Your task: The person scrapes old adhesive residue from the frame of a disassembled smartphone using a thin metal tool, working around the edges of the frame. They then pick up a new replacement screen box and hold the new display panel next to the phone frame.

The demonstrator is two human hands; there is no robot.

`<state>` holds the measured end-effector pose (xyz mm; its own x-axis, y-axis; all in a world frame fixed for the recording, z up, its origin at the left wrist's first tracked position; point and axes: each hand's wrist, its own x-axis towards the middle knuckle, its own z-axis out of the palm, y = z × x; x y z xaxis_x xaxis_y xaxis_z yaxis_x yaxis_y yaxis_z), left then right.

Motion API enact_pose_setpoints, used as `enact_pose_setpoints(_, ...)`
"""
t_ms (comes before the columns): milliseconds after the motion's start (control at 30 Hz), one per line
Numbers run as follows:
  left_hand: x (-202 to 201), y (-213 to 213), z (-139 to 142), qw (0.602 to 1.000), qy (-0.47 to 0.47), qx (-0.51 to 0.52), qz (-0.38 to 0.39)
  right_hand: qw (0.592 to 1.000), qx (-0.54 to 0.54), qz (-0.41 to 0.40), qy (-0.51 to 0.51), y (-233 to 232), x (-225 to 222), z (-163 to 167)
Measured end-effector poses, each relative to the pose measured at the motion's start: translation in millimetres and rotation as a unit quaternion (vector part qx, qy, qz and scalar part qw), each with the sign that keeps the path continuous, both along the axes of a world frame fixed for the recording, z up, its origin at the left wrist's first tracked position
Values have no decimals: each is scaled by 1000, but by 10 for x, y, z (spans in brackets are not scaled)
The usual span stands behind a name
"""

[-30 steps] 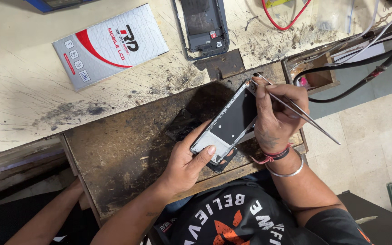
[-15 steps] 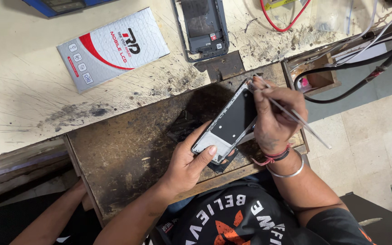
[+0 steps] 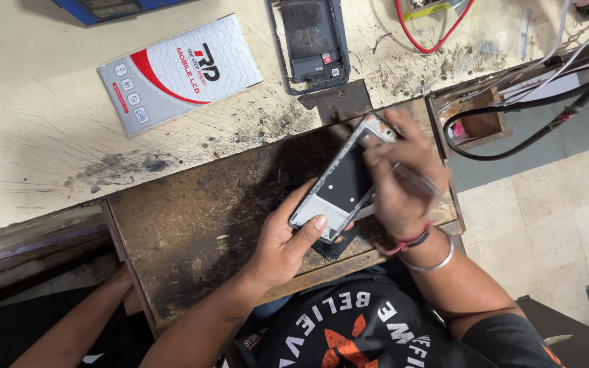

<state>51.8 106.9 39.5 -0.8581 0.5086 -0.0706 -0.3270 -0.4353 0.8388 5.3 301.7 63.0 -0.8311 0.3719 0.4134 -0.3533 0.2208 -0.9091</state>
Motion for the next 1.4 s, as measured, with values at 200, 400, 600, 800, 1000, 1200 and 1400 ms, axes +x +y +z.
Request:
enact_pose_setpoints(200, 67, -36, -231, 999, 9, -1, 42, 913, 362, 114, 148, -96, 215, 75)
enact_pose_setpoints(400, 100, -116, -383, 994, 68, -49, 63, 897, 332, 261, 131, -279, 335, 77)
enact_pose_setpoints(600, 63, -101, -167, 999, 32, -2, 38, 953, 149, 227, 132, -46, 332, 94)
enact_pose_setpoints(800, 59, -178, -29, 998, 31, 54, 23, 988, -147, 19, 32, -184, 407, -97)
enact_pose_setpoints(1000, 114, -118, -55, 999, 45, -20, -2, 965, -222, 115, -77, -200, 425, -65)
enact_pose_setpoints(1200, 43, -286, -51, 998, 28, -41, 47, 938, -113, 260, -199, -136, 334, 56)
enact_pose_setpoints(1400, -66, -445, -157, 982, 35, -174, 68, 962, 7, 218, -167, -368, 332, -120)
